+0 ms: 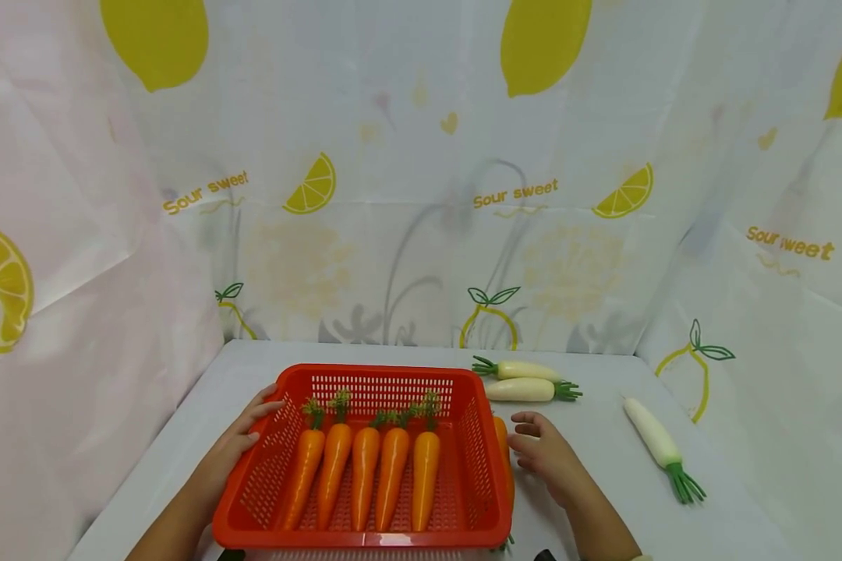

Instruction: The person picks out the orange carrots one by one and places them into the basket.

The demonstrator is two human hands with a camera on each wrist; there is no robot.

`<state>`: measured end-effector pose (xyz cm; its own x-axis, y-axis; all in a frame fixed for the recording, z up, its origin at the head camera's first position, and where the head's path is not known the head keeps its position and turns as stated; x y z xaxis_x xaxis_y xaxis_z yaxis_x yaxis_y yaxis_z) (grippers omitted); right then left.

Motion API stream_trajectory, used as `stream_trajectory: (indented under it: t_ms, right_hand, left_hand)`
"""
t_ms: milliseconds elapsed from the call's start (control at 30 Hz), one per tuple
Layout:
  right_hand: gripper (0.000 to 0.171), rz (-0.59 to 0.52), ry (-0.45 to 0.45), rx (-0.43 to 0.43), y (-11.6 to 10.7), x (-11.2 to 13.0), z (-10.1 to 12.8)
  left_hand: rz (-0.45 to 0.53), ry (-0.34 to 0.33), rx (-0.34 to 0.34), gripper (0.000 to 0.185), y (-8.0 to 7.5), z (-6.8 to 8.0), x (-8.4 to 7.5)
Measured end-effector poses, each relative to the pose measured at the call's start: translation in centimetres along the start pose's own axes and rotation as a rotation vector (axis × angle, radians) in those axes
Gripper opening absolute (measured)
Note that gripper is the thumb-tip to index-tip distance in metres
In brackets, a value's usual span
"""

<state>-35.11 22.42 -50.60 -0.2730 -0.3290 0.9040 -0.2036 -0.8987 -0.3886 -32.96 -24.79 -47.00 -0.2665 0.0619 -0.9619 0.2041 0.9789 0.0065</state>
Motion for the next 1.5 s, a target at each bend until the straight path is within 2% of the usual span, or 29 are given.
stream_trajectory:
  t_ms: [200, 500, 633, 867, 1033, 1200, 1333, 1500]
  right_hand:
    - [0.054, 0.079, -0.037, -0.023, 0.3, -0.3, 0.0]
    - [0.058, 0.138, -0.064, -0.021, 0.4, 0.0, -0.3]
    - [0.06, 0.152, -0.109, 0.004, 0.8, 0.4, -0.2]
    - [0.064, 0.108, -0.184, 0.048, 1.4, 1.4, -0.1]
    - [0.068, 0.085, -0.2, 0.086, 2.0, 1.7, -0.3]
    - [0.074, 0.066, -0.198, 0.123, 2.6, 1.6, -0.5]
    - [0.077, 0.077, -0.192, 0.125, 2.7, 1.3, -0.7]
    - [0.072, 0.094, -0.201, 0.107, 2.5, 1.3, -0.8]
  left_hand:
    - [0.014, -0.041, -0.009, 0.05, -0.2, 0.2, 0.3]
    - [0.004, -0.018, -0.009, 0.049, 0.0, 0.1, 0.3]
    - [0.007, -0.014, -0.007, 0.049, 0.0, 0.0, 0.3]
    - [-0.019, -0.009, -0.018, 0.05, -0.1, 0.0, 0.4]
    - [-0.005, -0.01, -0.016, 0.05, -0.2, 0.0, 0.3]
    - [0.025, 0.02, 0.01, 0.051, 0.1, -0.1, 0.2]
    - [0.04, 0.037, 0.028, 0.052, 0.3, -0.1, 0.2]
    - [0.055, 0.024, 0.024, 0.052, 0.2, -0.2, 0.1]
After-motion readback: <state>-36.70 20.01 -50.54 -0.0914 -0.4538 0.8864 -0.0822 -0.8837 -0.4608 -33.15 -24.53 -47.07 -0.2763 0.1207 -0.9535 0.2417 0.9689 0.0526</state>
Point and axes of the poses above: each hand's wrist, its own z-axis away from the middle knuckle, its own y-axis out of the palm, x = y × z, the point moved 9 cm from there along -z, towards the middle knuckle, and after that the axes turned 12 degrees about -x, right-handed, at the moved point
